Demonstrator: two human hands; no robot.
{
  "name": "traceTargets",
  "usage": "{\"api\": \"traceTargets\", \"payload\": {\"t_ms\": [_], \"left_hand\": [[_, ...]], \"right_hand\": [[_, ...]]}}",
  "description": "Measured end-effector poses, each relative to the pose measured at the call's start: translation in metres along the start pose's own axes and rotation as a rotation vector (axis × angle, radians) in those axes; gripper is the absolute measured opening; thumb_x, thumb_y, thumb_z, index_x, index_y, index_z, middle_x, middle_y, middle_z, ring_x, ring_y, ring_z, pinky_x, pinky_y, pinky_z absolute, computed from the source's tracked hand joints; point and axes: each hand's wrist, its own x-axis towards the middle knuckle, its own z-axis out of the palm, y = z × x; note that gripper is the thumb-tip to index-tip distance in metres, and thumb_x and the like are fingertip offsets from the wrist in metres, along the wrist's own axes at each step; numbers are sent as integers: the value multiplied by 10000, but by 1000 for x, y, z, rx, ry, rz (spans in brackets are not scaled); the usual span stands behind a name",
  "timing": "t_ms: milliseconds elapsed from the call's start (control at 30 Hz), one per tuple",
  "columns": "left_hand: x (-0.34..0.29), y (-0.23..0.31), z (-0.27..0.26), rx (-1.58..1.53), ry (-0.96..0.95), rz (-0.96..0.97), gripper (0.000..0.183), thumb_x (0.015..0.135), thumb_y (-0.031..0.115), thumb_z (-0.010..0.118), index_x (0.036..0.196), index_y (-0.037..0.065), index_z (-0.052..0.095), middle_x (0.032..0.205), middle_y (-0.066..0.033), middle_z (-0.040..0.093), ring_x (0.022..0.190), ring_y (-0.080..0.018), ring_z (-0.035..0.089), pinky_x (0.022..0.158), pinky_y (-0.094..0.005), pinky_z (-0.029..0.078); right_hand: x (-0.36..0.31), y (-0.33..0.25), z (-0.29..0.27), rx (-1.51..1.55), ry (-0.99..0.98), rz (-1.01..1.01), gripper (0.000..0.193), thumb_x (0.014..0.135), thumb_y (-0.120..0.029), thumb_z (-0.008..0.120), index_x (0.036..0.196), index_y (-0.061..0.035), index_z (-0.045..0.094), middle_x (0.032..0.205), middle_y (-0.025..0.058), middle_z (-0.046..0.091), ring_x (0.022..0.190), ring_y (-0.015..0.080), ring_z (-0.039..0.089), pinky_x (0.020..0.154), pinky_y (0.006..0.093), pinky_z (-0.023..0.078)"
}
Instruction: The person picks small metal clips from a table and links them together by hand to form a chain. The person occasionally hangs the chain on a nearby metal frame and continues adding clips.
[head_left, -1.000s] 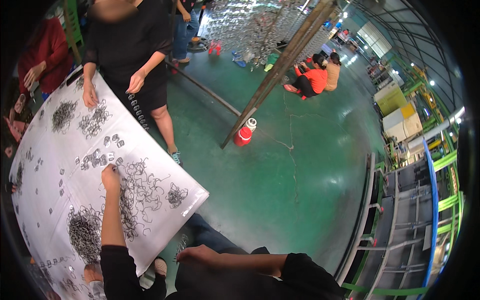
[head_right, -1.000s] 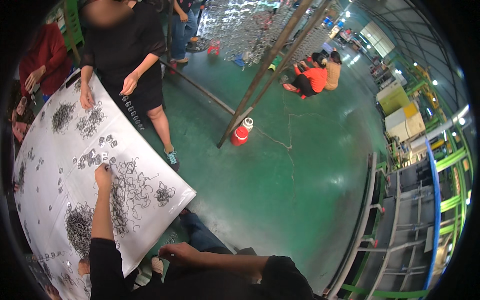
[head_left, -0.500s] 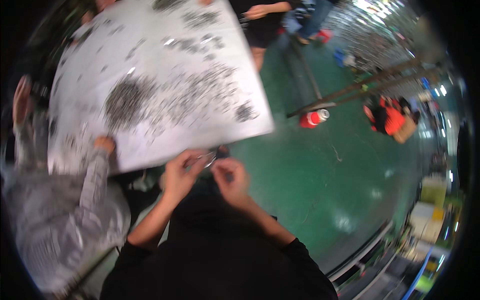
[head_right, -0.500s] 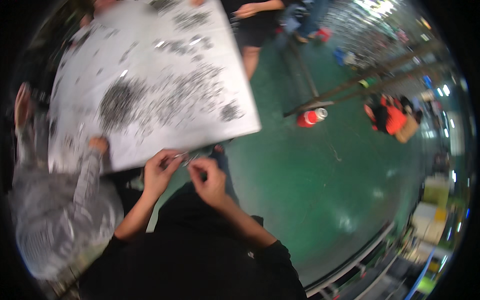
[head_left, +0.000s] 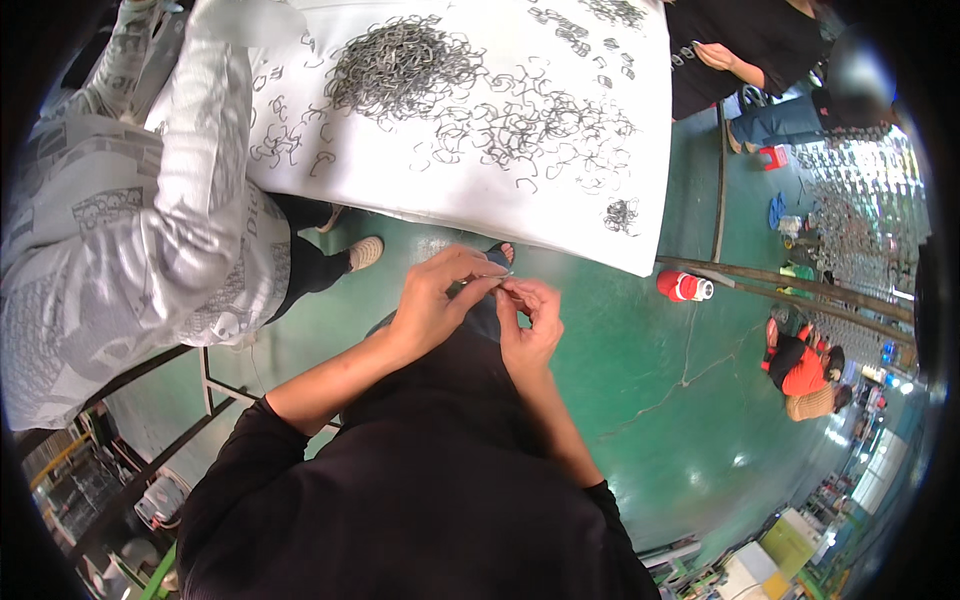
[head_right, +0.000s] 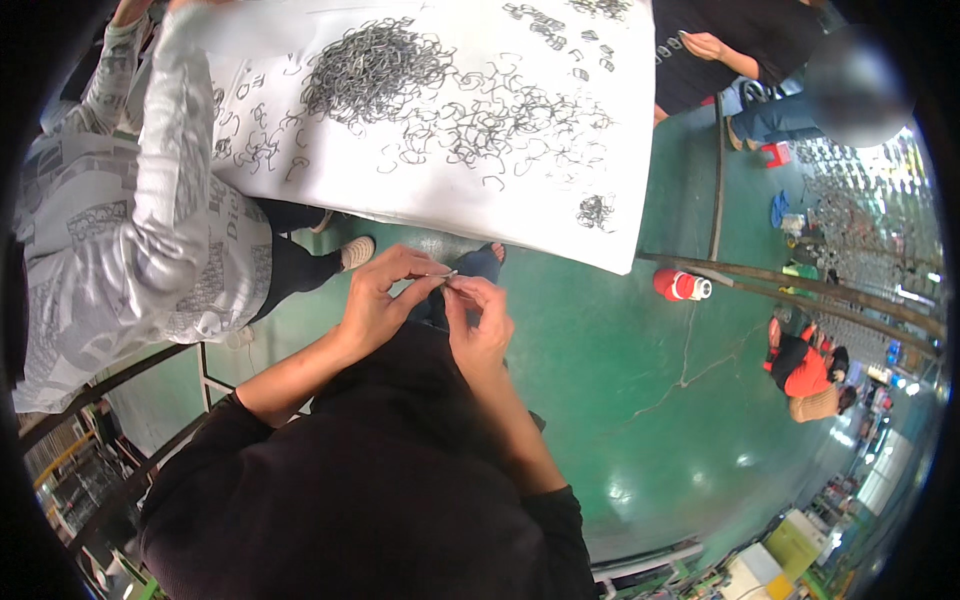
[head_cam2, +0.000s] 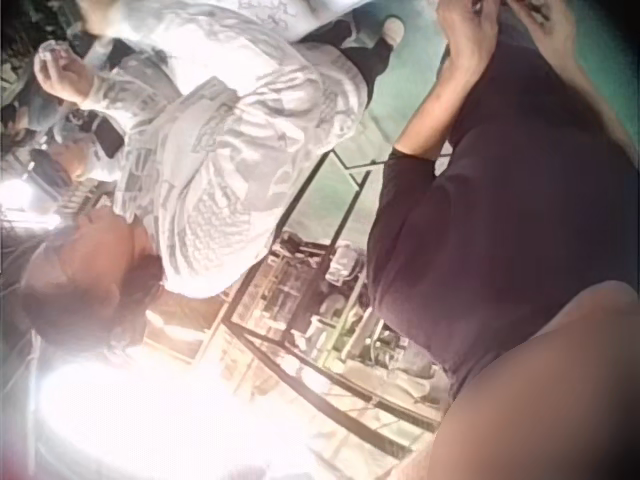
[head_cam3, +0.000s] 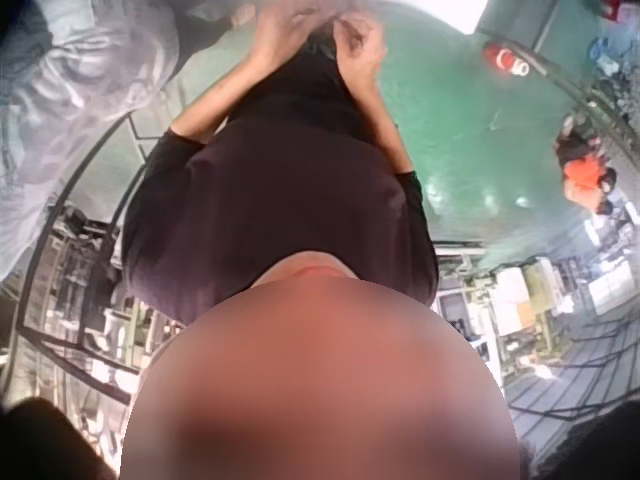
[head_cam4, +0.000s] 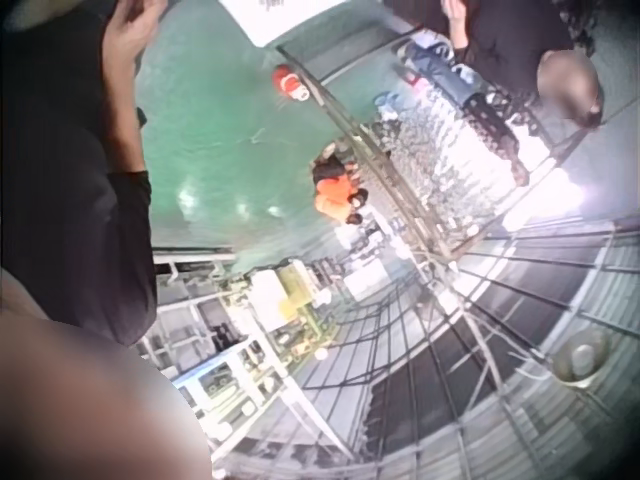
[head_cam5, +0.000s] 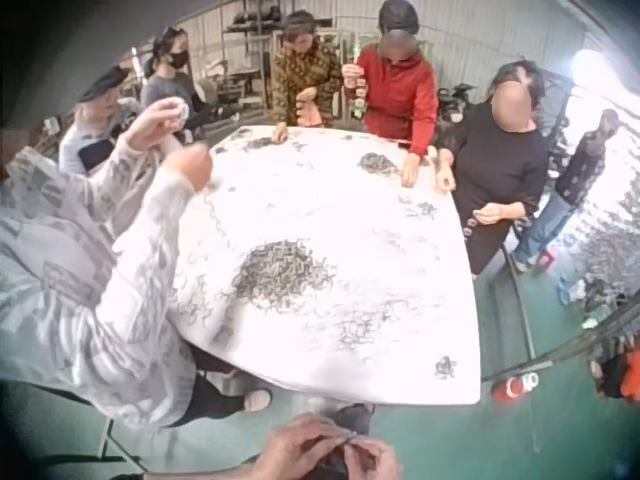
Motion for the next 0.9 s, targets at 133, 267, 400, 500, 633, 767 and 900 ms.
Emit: {"api": "traceTargets", "payload": {"t_ms": [133, 267, 400, 500, 633, 767, 900], "left_hand": [[-10, -8, -10, -10, 54, -5, 170, 797, -34, 691, 954, 31, 704, 921, -114, 661, 842, -234, 645, 725, -313, 510], [-16, -15, -16, -13, 108, -48, 176, 788, -40, 698, 948, 33, 704, 911, -113, 661, 853, -236, 645, 741, -317, 511], [-18, -21, -18, 66, 151, -25, 167, 792, -40, 696, 943, 31, 702, 908, -111, 664, 877, -235, 652, 772, -328, 519], [-18, -20, -14, -19, 167, -107, 165, 799, -43, 691, 947, 29, 699, 911, -114, 668, 881, -237, 658, 783, -336, 521], [-16, -20, -9, 25, 186, -109, 160, 807, -45, 684, 951, 22, 694, 913, -116, 669, 848, -236, 663, 789, -323, 528], [-14, -22, -6, 59, 192, -125, 144, 823, -49, 666, 953, 9, 687, 936, -114, 665, 843, -214, 664, 780, -294, 537], [-13, -27, 3, -102, 238, -107, 165, 827, -43, 658, 976, 25, 679, 991, -98, 663, 776, -188, 671, 671, -277, 536]], "right_hand": [[30, 13, -6, -125, -132, 25, 155, 860, 29, 622, 996, -9, 559, 934, 130, 650, 809, 222, 672, 649, 324, 524], [126, 63, 25, -430, -412, -169, 51, 879, -99, 598, 911, -67, 619, 902, 88, 633, 772, 284, 641, 667, 365, 515], [212, 102, 76, -671, -796, -415, 68, 832, -128, 615, 897, -135, 634, 886, 53, 597, 841, 264, 625, 679, 390, 516], [244, 117, 100, -867, -1080, -549, 69, 831, -130, 641, 888, -141, 603, 897, 37, 564, 865, 247, 612, 682, 387, 512], [249, 124, 102, -878, -1178, -605, 96, 832, -103, 637, 868, -92, 549, 928, 45, 558, 885, 261, 602, 690, 388, 505], [229, 105, 77, -652, -906, -269, 83, 837, -75, 568, 914, -53, 590, 924, 105, 631, 857, 307, 624, 727, 366, 504], [168, 50, 23, -139, -556, 225, 151, 845, -33, 643, 988, -26, 594, 815, 92, 662, 756, 189, 659, 634, 292, 505]]}}
